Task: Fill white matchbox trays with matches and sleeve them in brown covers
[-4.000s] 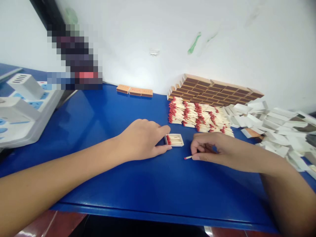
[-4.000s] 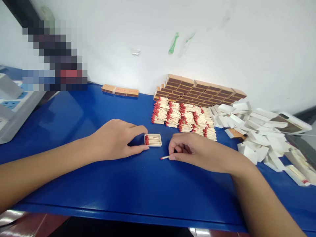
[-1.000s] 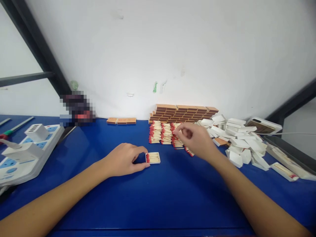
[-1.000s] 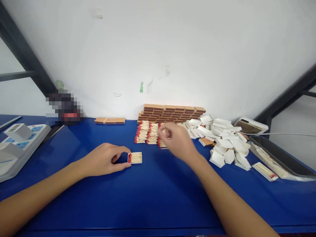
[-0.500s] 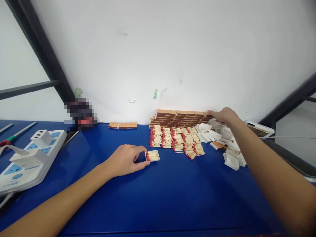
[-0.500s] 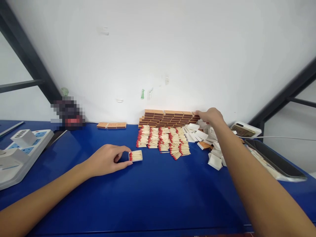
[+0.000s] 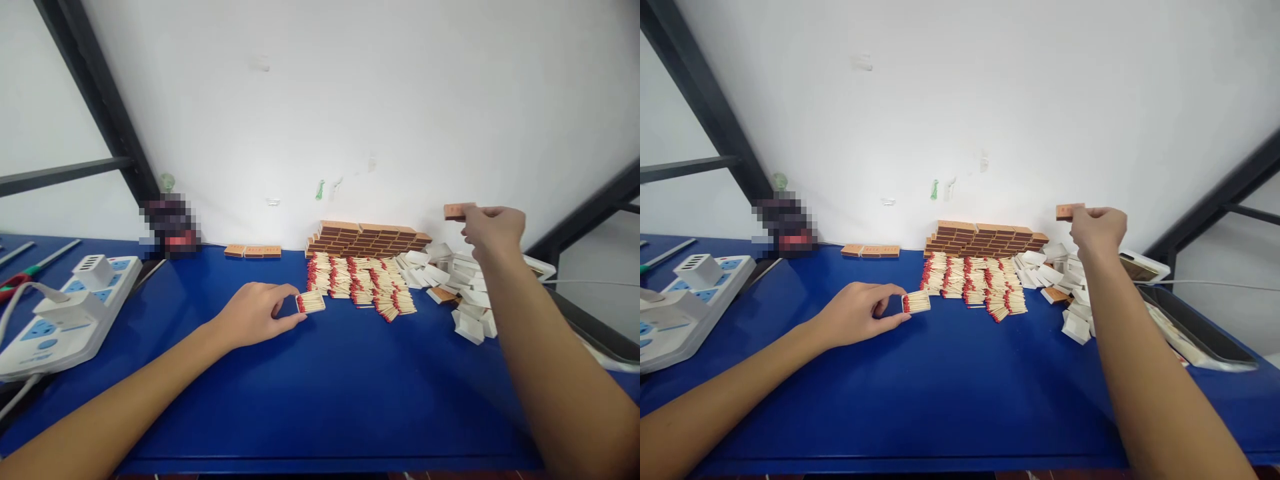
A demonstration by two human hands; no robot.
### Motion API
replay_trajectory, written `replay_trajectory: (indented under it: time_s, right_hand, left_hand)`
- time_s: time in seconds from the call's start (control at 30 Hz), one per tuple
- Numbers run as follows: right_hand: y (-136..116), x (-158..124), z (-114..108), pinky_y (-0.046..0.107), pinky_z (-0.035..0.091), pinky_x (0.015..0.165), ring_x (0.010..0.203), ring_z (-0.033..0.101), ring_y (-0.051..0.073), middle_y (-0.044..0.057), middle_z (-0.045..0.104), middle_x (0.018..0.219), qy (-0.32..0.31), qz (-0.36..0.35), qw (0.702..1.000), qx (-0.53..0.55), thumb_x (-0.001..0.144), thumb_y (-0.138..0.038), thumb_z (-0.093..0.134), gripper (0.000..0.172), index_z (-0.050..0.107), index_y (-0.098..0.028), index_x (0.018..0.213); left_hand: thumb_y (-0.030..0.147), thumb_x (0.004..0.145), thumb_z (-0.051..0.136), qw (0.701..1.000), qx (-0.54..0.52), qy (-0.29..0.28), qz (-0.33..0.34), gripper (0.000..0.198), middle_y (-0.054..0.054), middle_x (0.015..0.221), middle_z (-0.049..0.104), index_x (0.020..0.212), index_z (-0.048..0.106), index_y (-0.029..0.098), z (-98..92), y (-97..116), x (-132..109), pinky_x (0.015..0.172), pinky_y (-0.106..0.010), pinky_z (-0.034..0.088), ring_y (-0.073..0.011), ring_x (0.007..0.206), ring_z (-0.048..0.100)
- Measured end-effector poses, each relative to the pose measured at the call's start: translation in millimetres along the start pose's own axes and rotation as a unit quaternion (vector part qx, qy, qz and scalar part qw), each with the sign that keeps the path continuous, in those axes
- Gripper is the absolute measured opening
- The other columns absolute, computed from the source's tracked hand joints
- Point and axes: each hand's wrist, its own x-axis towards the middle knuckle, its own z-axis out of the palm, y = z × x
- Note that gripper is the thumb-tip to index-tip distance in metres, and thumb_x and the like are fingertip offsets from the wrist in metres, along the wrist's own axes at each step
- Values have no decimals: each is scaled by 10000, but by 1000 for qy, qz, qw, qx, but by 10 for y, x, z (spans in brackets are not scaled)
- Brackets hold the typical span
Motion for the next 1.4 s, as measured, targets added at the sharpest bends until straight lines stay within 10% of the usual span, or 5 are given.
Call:
replay_trajectory:
  time_s: [0.17,0.27,0.47,0.77,1.4]
  right_hand:
    - [-293,-958,251,235,427,415,454,540,116,10,672,685,-172,-28,980,98,1013,-554,667,379,693,-190,1114]
    - [-379,-1493,432,229,451,396,529,633,147,-18,630,746,-399,-104,888,203,984,-642,661,466,627,-225,1191]
    - [-367,-1765,458,258,568,540,699,697,150,12,639,895,-512,-132,825,200,1074,-597,535,425,631,-256,1308]
    - [-265,-1707,454,277,553,591,925,678,196,94,676,1200,-500,-152,834,180,1047,-474,620,457,564,-267,1450]
    - [-393,-1749,532,276,616,583,723,769,200,8,757,775,-397,63,846,350,796,-552,894,510,560,-229,1005]
  left_hand:
    - [509,982,692,999,4,47,-5,346,46,719,652,1159,745,217,42,8,-19,591,-269,407,-125,601,594]
    - [487,984,703,998,0,64,2,312,37,833,723,1154,741,228,48,33,-20,604,-263,445,-112,616,617]
    - [441,970,735,995,15,98,12,259,38,897,779,1129,748,238,0,41,-1,620,-254,477,-106,623,638]
    - [437,968,742,996,11,87,33,290,25,885,776,1166,756,225,4,1,-8,607,-246,494,-107,610,639]
    - [442,951,762,992,16,126,28,267,33,832,770,1108,771,226,29,55,-8,601,-245,509,-107,597,649]
